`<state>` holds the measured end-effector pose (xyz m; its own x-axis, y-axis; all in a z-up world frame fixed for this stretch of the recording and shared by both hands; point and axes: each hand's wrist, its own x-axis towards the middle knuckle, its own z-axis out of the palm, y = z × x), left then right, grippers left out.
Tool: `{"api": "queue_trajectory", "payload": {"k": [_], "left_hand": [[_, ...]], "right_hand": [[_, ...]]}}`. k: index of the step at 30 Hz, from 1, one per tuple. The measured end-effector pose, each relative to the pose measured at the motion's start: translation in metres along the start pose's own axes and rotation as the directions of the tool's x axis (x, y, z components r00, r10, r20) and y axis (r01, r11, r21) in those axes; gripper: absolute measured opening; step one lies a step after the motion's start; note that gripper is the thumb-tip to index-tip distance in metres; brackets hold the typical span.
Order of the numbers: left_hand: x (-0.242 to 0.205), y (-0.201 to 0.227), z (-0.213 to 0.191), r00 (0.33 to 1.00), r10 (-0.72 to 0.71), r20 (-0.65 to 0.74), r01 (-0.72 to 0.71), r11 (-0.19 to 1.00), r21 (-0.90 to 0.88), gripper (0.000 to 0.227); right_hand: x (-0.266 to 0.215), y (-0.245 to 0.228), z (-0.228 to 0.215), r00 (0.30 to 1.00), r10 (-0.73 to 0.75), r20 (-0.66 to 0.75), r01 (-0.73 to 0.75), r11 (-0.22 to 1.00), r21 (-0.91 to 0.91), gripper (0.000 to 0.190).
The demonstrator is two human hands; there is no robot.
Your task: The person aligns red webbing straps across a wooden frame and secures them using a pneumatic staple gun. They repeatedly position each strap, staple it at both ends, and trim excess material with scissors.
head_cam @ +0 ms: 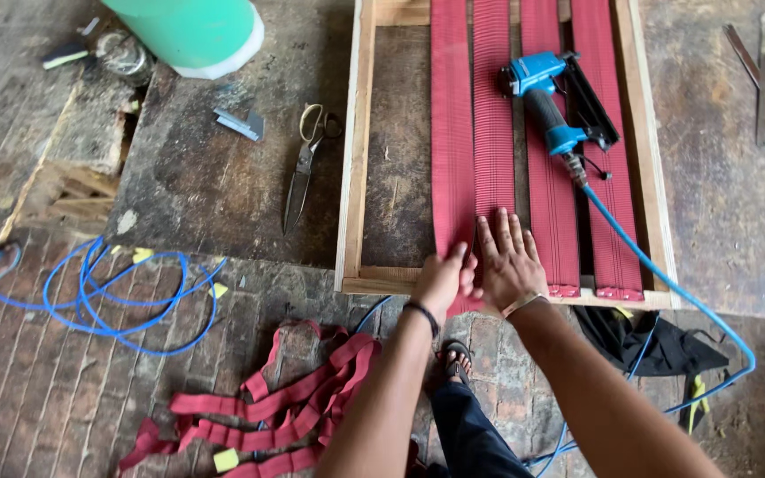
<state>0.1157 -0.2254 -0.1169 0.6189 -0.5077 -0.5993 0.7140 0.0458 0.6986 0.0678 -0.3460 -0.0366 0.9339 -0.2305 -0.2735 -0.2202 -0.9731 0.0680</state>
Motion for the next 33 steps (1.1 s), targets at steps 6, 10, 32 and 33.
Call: {"api": "queue_trajectory", "payload": {"k": [6,10,32,33], "left_hand": [[-0.034,-0.051,-0.009,0.995,0.036,-0.093,-0.034,0.999,0.026,0.047],[-0.032,-0.075,-0.006,0.994,0.088,-0.061,-0.093,0.992,-0.082,0.045],[0.029,-0.122,-0.096,0.982,0.172,0.072,-0.186,0.868,0.460,0.029],[0.029,-0.125,-0.094,0.993,0.104,0.062,-0.120,0.899,0.422,0.033]], "right_hand": [[-0.001,-0.002,0.017,0.999,0.030,-0.016,-0.028,0.990,0.138,0.120],[-0.001,0.004,0.015,0.999,0.029,-0.017,-0.027,0.991,0.132,0.123],[-0.014,-0.007,-0.023,0.995,0.003,0.098,-0.022,0.982,0.187,0.138],[-0.016,-0.002,-0.024,0.992,-0.001,0.125,-0.023,0.982,0.188,0.142]]}}
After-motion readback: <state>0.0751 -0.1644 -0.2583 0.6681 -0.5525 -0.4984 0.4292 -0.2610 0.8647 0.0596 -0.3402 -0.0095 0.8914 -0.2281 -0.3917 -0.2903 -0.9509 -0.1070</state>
